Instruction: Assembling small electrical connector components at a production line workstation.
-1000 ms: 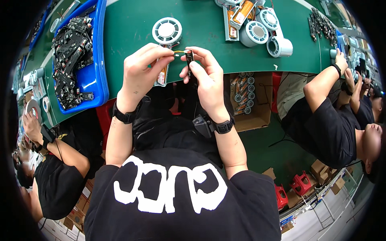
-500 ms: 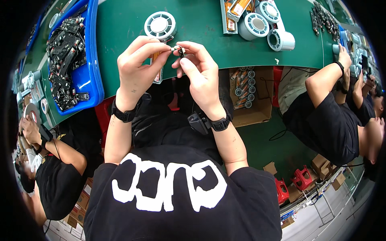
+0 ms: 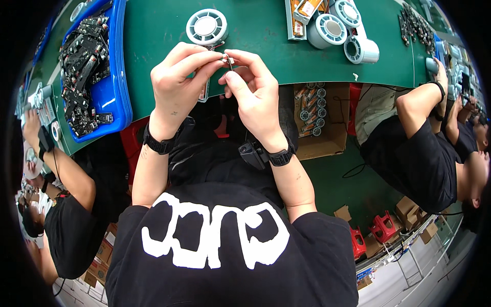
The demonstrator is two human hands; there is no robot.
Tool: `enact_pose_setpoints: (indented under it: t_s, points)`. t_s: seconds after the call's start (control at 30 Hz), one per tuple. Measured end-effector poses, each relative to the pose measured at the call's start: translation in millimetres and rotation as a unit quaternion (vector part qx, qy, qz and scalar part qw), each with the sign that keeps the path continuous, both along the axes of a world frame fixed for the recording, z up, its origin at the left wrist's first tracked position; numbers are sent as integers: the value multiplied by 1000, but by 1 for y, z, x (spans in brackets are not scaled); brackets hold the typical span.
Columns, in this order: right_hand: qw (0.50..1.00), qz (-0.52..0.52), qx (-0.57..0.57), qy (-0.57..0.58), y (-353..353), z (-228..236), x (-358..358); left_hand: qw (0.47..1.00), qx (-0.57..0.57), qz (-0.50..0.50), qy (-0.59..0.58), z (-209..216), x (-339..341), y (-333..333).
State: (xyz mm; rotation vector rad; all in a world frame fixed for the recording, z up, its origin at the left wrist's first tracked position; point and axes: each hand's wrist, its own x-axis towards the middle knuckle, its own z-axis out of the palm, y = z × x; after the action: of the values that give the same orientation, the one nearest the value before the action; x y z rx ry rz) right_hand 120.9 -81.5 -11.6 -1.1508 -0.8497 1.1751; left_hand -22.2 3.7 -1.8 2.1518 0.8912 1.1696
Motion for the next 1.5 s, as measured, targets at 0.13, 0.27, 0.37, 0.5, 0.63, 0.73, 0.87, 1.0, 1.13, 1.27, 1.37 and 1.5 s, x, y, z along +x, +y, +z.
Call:
enact_pose_setpoints:
  t_s: [0.13, 0.27, 0.37, 0.5, 0.63, 0.73, 0.87, 1.0, 1.13, 1.27, 1.37, 1.5]
  points:
    - [1000, -1, 5, 11, 0, -1, 0, 1000, -19, 4, -19, 4, 1, -2]
    - [999, -8, -4, 33, 1, 2, 1, 999, -34, 1, -21, 7, -1, -1]
    - [999, 1, -1, 47, 1, 1, 2, 999, -35, 1, -28, 9, 0, 1]
    - [999, 9, 6, 52, 1, -3, 2, 1000, -20, 1, -10, 7, -2, 3]
    - [1000, 8, 1, 28, 0, -1, 2, 1000, 4, 3, 9, 9, -2, 3]
    - [1000, 2, 3, -20, 0, -2, 2, 1000, 21, 5, 23, 8, -3, 3]
    - [999, -11, 13, -36, 0, -6, 0, 998, 41, 4, 45, 7, -4, 3]
    - [999, -17, 21, -43, -1, -9, -1, 998, 41, 4, 43, 6, -5, 2]
    - [999, -7, 14, -49, 0, -7, 1, 999, 43, 1, 25, 1, -4, 3]
    - [999, -1, 13, -33, 1, -7, 0, 999, 41, 6, 16, -1, -4, 3]
    - [999, -1, 22, -27, 2, -11, 0, 999, 41, 13, 17, -2, -4, 2]
    - [999, 2, 44, -28, 2, -16, 1, 999, 40, 10, 23, -3, -4, 2]
